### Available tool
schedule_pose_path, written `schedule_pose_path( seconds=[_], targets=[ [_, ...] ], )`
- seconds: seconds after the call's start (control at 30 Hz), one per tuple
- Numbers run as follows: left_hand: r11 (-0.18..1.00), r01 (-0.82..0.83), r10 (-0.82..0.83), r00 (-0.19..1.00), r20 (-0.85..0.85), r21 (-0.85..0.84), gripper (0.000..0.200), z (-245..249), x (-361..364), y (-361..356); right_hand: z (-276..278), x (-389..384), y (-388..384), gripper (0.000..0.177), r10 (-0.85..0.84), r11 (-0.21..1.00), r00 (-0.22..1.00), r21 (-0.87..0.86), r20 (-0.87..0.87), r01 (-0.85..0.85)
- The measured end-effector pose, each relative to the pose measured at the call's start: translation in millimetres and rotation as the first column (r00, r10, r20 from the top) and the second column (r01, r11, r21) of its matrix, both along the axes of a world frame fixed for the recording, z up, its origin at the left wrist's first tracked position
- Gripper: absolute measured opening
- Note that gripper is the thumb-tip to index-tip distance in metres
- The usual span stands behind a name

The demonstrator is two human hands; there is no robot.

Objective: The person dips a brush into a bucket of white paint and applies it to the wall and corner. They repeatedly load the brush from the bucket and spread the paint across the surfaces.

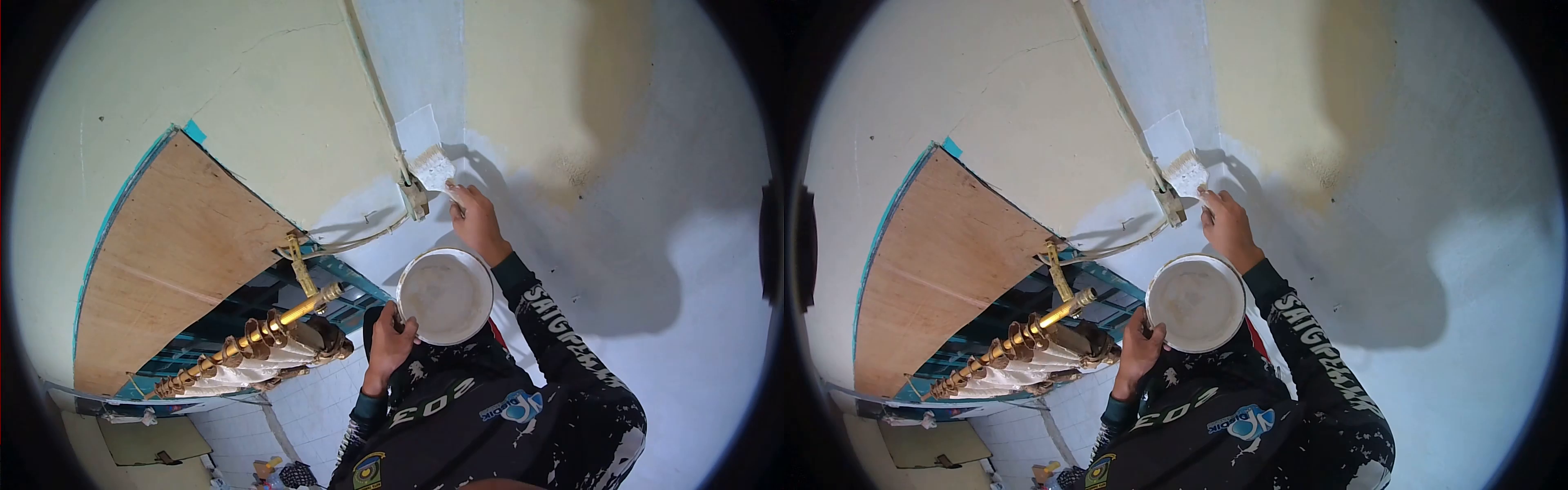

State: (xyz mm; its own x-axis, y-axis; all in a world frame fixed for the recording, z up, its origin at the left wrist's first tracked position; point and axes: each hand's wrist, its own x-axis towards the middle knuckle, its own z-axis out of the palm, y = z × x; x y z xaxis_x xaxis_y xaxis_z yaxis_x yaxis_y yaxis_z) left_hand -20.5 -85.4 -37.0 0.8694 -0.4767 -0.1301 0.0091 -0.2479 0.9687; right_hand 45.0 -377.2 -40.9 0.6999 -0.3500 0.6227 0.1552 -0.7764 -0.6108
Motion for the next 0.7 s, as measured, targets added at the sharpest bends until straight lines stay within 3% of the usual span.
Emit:
schedule_pose_path(
  seconds=[0.17,0.37,0.53,0.7],
  targets=[
    [1.000,-0.019,0.018,1.000,-0.020,-0.022,0.016,-2,-1,0,23,-1,5,0.041,-0.031,0.999,0.994,0.023,0.103,0.028],
    [0.999,-0.023,0.023,1.000,-0.009,-0.026,0.016,2,-3,0,-8,16,9,0.044,0.005,1.000,1.000,0.028,-0.006,-0.005],
    [1.000,-0.012,0.012,1.000,-0.022,-0.017,0.016,5,-3,1,-3,10,9,0.042,-0.059,0.998,0.991,-0.008,-0.118,0.058],
    [1.000,0.002,-0.001,1.000,0.014,-0.023,0.016,-2,-3,4,8,-2,-3,0.040,-0.051,0.998,0.995,-0.040,-0.082,0.048]
  ],
)
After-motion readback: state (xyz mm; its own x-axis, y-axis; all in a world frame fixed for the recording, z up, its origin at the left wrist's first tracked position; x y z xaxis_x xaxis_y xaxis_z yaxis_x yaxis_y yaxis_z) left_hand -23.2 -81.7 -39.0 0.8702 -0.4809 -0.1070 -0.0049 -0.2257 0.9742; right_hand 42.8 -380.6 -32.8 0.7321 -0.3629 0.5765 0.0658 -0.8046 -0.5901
